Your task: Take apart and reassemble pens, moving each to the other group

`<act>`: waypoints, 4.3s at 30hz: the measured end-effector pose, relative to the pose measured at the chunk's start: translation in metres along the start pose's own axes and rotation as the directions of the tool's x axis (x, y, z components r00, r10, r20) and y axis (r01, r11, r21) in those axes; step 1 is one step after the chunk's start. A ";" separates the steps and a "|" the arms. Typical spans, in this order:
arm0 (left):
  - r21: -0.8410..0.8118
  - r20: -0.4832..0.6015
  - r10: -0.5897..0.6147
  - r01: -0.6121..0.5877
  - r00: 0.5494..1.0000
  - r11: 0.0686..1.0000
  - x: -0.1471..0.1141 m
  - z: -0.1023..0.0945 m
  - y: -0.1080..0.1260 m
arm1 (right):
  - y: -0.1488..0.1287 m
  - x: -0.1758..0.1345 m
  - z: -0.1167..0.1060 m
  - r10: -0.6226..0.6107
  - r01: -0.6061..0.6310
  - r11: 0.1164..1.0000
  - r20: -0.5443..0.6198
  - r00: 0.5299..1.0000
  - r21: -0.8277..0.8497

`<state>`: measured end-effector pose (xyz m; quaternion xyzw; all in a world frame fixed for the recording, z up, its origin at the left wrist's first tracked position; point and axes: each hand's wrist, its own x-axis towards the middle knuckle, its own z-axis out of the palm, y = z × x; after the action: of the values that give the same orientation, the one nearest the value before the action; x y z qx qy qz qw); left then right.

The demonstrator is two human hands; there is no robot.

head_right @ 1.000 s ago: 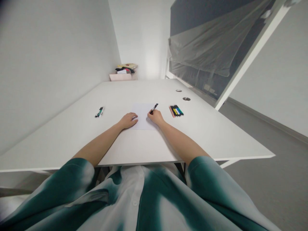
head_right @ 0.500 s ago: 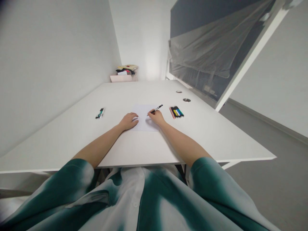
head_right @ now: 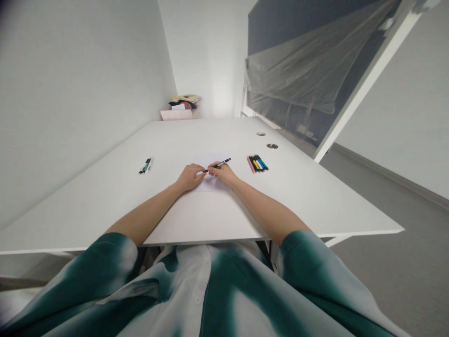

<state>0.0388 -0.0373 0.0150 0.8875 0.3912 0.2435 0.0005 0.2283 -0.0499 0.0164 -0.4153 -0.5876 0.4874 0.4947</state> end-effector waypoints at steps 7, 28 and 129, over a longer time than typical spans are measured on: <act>0.086 0.013 -0.089 0.087 0.996 0.992 -0.002 -0.005 -0.014 | 0.003 0.008 -0.018 0.066 -0.042 0.975 -0.106 0.992 0.218; 0.089 0.016 -0.050 0.048 0.999 0.995 -0.003 -0.005 -0.017 | -0.012 0.001 -0.020 0.278 -0.231 0.857 -0.035 0.960 0.461; 0.308 0.135 -0.216 0.166 0.967 0.937 -0.010 -0.009 -0.022 | -0.009 0.007 -0.097 -0.069 -0.397 0.256 -0.426 0.902 -0.882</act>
<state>0.0134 -0.0307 0.0141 0.8526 0.5061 0.1064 -0.0754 0.3231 -0.0289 0.0298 -0.7733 -0.6040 -0.0062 0.1926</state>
